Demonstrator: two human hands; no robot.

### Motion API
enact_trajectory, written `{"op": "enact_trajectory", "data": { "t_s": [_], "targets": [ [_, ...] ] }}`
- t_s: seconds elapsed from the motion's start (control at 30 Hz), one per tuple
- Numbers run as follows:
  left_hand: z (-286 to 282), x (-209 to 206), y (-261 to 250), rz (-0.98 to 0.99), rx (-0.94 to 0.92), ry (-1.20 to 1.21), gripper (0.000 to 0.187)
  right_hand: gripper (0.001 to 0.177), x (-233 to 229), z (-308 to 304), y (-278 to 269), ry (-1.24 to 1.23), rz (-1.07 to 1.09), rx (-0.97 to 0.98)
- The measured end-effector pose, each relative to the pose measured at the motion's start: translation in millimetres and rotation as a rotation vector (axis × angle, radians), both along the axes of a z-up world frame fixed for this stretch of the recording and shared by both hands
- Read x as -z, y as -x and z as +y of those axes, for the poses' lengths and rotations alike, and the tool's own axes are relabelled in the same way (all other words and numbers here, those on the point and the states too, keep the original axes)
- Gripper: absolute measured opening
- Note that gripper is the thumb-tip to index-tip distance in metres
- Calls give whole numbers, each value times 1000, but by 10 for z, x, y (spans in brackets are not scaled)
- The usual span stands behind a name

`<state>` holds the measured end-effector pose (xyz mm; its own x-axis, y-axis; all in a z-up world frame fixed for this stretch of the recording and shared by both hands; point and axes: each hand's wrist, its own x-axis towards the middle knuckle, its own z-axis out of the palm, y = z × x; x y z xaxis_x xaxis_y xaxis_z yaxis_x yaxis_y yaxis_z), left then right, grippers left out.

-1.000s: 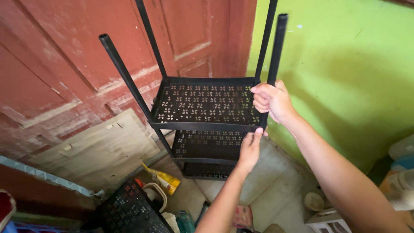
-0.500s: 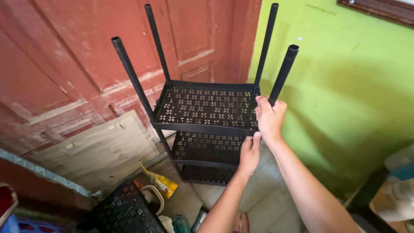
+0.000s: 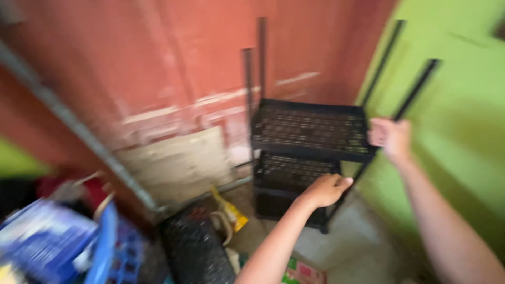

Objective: The person assembles a black metal shelving unit by inserting legs and placing shelves. Then they organize various household supplies, including a basket, containers, and packaged goods, onto the shelves.

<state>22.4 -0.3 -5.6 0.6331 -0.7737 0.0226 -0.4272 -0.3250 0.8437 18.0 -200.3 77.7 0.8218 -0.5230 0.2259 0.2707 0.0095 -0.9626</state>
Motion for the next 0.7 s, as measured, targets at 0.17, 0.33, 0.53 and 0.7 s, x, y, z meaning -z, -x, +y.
{"op": "enact_trajectory", "data": {
  "t_s": [0.17, 0.33, 0.53, 0.7],
  "targets": [
    [1071, -376, -179, -40, -290, 128, 44, 20, 296, -41, -34, 412, -194, 263],
    [2093, -797, -218, -118, -590, 407, 32, 28, 465, 1051, 110, 527, -545, 496],
    [3468, -895, 52, -132, -811, 487, 28, 31, 533, 3155, 77, 427, -122, -34],
    [4256, -19, 218, -114, -881, 551, 24, 22, 1408, 4108, -70, 163, 484, -689]
  ]
}}
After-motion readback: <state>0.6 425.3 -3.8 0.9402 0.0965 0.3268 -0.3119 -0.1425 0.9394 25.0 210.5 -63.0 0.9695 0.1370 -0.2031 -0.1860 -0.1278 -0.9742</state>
